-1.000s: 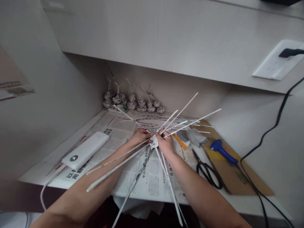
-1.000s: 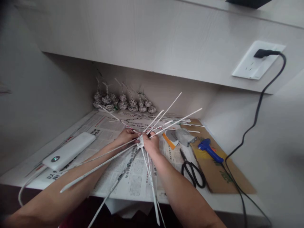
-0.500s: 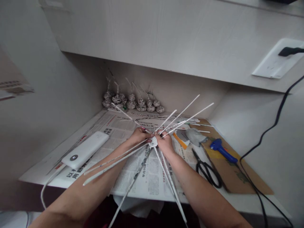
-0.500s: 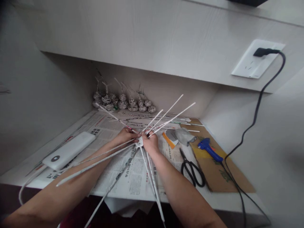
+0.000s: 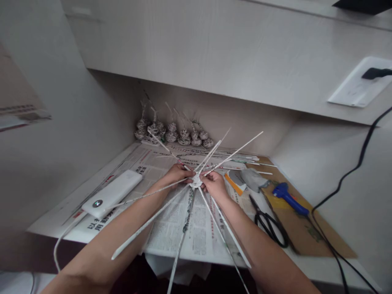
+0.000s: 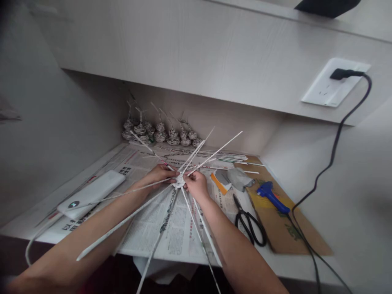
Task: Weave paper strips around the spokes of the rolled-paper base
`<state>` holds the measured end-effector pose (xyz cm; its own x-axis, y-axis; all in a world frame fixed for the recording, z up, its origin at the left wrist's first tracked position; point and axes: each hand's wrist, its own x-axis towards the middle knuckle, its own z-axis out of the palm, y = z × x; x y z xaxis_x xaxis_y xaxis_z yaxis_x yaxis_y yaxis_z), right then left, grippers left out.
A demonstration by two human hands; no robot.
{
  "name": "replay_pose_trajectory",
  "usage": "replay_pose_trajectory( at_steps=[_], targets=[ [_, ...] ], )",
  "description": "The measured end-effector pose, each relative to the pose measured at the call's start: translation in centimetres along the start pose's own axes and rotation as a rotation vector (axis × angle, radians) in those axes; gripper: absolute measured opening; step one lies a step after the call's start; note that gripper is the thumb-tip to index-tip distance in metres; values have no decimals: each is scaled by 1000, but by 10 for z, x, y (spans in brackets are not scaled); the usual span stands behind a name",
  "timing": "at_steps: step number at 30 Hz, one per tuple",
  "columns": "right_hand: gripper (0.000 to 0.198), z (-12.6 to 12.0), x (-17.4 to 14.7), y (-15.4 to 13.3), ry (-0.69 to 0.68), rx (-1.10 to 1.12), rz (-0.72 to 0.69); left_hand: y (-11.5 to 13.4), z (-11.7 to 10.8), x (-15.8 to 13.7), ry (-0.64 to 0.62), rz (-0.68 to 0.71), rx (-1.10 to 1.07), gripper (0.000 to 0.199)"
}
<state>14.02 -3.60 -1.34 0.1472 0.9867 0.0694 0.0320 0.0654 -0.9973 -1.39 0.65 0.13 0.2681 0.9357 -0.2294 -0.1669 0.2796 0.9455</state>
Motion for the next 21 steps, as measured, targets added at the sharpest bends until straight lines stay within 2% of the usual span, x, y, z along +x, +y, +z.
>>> replay_pose_trajectory(
  at_steps=[5,9,11,13,17,19,21],
  targets=[
    [31,-3,2,-6,-20,44,78,1,0,-2,-12,18,-31,30],
    [33,-12,5,-18,-126,315,269,3,-1,0,28,9,-203,23],
    [26,-16,5,-21,-174,419,321,4,-3,4,46,3,-284,19],
    [22,-18,5,-22,-231,440,293,5,-5,7,54,5,-344,16],
    [38,-17,1,-18,-392,404,231,7,-4,10,93,9,-448,12],
    [40,-14,-2,-18,-392,373,215,6,-1,9,118,-11,-485,11],
    [40,-10,-5,-18,-318,303,149,4,3,8,120,-34,-500,12]
  ],
)
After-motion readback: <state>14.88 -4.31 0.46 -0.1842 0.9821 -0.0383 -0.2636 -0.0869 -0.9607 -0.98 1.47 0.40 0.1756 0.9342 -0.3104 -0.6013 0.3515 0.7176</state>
